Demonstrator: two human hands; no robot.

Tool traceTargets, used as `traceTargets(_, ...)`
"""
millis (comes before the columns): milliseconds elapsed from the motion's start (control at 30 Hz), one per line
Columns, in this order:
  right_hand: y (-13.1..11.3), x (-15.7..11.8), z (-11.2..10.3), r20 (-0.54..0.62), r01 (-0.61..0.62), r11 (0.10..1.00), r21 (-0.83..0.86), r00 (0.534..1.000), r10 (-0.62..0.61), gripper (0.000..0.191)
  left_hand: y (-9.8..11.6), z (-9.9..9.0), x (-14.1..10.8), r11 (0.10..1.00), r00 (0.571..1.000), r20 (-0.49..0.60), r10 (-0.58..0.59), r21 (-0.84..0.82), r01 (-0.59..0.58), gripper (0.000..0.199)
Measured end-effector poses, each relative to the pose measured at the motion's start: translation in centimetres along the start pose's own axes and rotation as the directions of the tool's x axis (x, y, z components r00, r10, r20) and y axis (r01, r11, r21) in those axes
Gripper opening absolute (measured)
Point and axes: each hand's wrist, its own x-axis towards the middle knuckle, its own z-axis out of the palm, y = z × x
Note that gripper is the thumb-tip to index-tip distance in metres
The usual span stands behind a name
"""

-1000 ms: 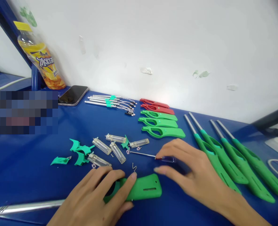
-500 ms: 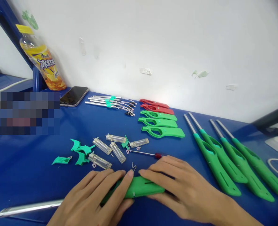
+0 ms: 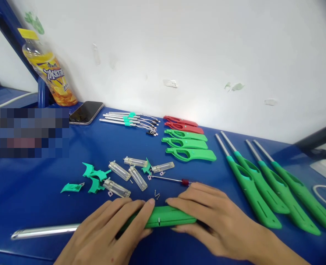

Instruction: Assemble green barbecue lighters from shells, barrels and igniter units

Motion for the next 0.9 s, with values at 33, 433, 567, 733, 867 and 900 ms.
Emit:
traceTargets(33, 0.0, 0.0, 0.0, 0.005, 0.002, 1.000, 0.006, 1.000, -0.002, 0.031, -0.1, 0.0, 0.0, 1.000, 1.000, 0.006, 0.004, 0.004, -0.004, 0.039)
traceTargets(433, -0.3, 0.0, -0.1, 0.045, 0.012, 0.999, 0.049, 0.999, -0.014, 0.030, -0.4, 0.1, -0.5, 1.000, 1.000, 0.004, -0.002, 0.003, 0.002, 0.039)
traceTargets(567, -0.4, 0.1, 0.0, 0.015, 0.021, 0.999, 0.048, 1.000, -0.021, 0.027, -0.2, -0.1, 0.1, 0.999, 1.000, -0.012, -0.029, -0.036, 0.028, 0.038)
traceTargets(733, -0.5, 0.0, -0.1, -0.008, -0.013, 0.999, 0.035, 1.000, 0.014, 0.022, 0.1, 0.0, 0.1, 0.997, 0.997, 0.022, -0.068, -0.036, 0.069, 0.039)
traceTargets(867, -0.6, -0.3, 0.0, -0.011, -0.045, 0.999, 0.015, 0.999, 0.045, 0.022, -0.1, 0.1, -0.2, 0.998, 0.998, 0.018, -0.053, -0.034, 0.054, 0.040)
traceTargets(900, -0.7, -0.3, 0.0, -0.010, -0.054, 0.999, 0.011, 0.999, 0.054, 0.022, -0.1, 0.1, -0.2, 0.998, 0.999, 0.015, -0.047, -0.031, 0.048, 0.040)
